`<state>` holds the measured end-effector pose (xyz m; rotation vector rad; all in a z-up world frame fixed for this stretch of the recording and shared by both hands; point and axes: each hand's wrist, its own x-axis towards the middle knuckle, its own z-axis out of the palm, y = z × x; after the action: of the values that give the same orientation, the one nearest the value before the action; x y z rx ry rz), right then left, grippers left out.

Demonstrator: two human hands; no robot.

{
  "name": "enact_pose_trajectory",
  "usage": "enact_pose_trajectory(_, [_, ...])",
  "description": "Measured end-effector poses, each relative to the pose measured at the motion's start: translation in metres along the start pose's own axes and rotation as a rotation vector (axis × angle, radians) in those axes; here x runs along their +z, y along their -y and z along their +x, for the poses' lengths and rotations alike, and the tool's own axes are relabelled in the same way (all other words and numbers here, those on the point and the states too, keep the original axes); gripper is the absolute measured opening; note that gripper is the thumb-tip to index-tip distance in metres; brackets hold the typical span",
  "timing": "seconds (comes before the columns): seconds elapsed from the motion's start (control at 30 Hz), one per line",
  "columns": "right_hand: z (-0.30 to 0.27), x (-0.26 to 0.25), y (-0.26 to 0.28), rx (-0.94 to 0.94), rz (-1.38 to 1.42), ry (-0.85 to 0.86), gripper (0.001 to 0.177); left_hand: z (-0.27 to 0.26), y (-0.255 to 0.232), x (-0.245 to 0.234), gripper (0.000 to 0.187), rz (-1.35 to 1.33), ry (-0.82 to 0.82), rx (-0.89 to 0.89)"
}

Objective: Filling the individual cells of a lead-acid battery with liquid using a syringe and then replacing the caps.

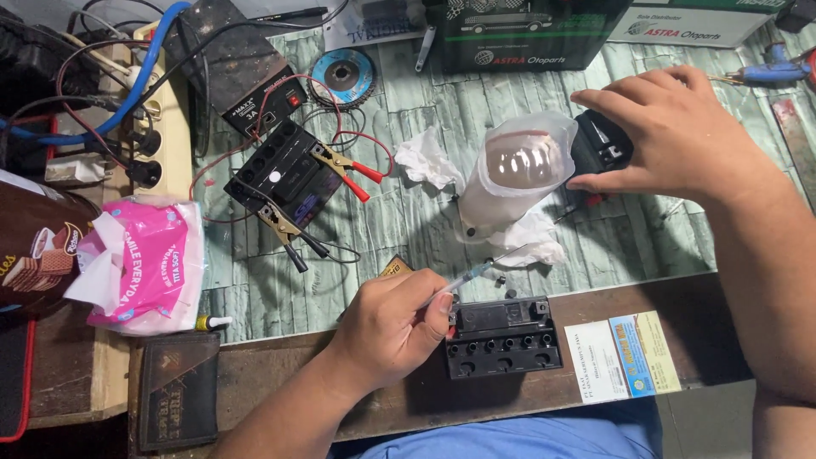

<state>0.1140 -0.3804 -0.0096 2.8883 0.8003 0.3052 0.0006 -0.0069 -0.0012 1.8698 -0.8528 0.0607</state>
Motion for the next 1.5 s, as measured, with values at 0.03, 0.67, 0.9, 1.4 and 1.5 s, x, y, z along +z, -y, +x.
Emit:
enact_pose_trajectory(0.03, [0.0, 0.007, 0.0, 0.008, -0.197, -0.012, 0.096, 0.0, 0.0, 0.0, 0.032, -0.006, 0.002, 0.003])
enact_pose_trajectory(0.67, [-0.006, 0.033, -0.005, 0.016, -0.325, -0.125, 0.056, -0.003, 0.011, 0.002, 0.033, -0.014, -0.007, -0.038])
enact_pose_trajectory(0.9, [-0.011, 0.022, -0.006, -0.086, -0.066, -0.272, 0.07, -0.003, 0.013, 0.0, 0.032, -0.024, -0.014, 0.004])
enact_pose_trajectory(1.4, [-0.031, -0.025, 0.087, 0.038, 0.396, 0.497, 0.047, -0.003, 0.022, -0.007, 0.008, 0.307, 0.162, -0.305])
enact_pose_trajectory(1.5, [-0.033, -0.023, 0.086, 0.064, 0.394, 0.5, 0.029, -0.006, 0.027, -0.005, 0.006, 0.334, 0.17, -0.25])
